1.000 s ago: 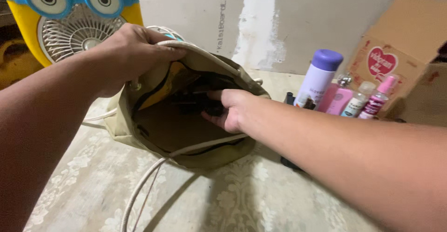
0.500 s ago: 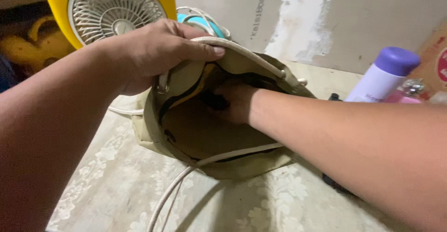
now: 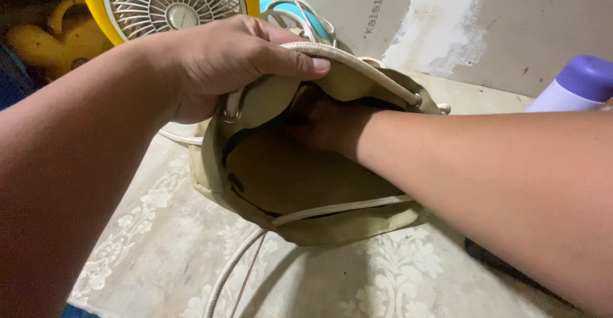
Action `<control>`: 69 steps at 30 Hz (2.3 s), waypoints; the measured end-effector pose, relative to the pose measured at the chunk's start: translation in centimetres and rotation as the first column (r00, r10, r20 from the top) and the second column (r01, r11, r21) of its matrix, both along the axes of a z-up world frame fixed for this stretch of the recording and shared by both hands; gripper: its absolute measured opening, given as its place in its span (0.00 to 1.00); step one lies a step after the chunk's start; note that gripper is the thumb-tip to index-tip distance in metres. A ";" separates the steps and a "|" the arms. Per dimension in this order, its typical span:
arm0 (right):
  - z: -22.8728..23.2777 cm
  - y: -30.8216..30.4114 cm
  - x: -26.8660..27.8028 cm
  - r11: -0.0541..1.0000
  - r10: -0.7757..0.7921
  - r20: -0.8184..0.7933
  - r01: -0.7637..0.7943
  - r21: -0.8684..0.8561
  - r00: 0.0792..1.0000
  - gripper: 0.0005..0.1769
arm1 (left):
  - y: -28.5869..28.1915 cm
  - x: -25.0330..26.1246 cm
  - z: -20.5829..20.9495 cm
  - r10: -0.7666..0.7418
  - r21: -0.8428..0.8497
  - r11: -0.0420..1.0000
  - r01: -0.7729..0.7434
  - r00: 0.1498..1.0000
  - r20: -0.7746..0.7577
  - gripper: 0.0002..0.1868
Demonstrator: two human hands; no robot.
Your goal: The person picks up personal items one at a time from a black tray on the table, including a pomade tin, glasses, bottles, a pink case, a wallet, and a spray bottle, and places each into a beige drawstring bag. They then pull the drawstrings to cinch the bag closed.
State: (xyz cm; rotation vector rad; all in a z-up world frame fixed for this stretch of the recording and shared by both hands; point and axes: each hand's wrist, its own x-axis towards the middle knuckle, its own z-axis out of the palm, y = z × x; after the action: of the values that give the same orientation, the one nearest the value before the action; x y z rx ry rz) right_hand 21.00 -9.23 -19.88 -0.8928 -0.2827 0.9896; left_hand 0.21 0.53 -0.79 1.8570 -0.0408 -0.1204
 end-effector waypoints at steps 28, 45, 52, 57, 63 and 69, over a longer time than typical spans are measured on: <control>5.9 -9.6 -5.1 0.898 -0.058 0.048 0.073 -0.435 0.997 0.14 | -2.2 -1.1 1.5 0.297 0.229 0.929 -0.289 0.955 0.003 0.18; 15.6 -19.3 -11.5 0.794 0.053 0.267 0.121 -0.595 0.962 0.22 | -4.0 -0.3 -1.1 0.213 0.379 0.904 -0.197 0.977 0.000 0.29; 17.5 -22.3 -13.3 0.778 -0.083 0.381 0.298 -0.553 0.921 0.11 | -6.2 -0.1 -0.5 0.131 0.439 0.892 -0.108 0.991 -0.023 0.22; 16.6 -25.1 -13.4 0.809 -0.111 0.445 0.341 -0.479 0.889 0.07 | -8.8 1.1 -0.5 0.172 0.405 0.902 -0.151 0.985 -0.017 0.17; 16.0 -29.2 -12.3 0.721 -0.273 0.391 0.456 -0.521 0.879 0.09 | -12.4 2.7 -1.4 0.079 0.214 0.973 -0.087 0.996 0.046 0.17; 16.1 -33.2 -10.4 0.652 -0.375 0.417 0.556 -0.517 0.828 0.22 | -17.0 4.2 -2.1 0.118 0.151 0.980 -0.130 0.990 0.082 0.28</control>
State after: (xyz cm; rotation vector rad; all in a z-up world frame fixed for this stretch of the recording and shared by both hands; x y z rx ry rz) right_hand 10.60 -42.42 -3.73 -1.6311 0.0727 0.4419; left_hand 4.41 -16.45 -2.92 2.0143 0.0350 0.0318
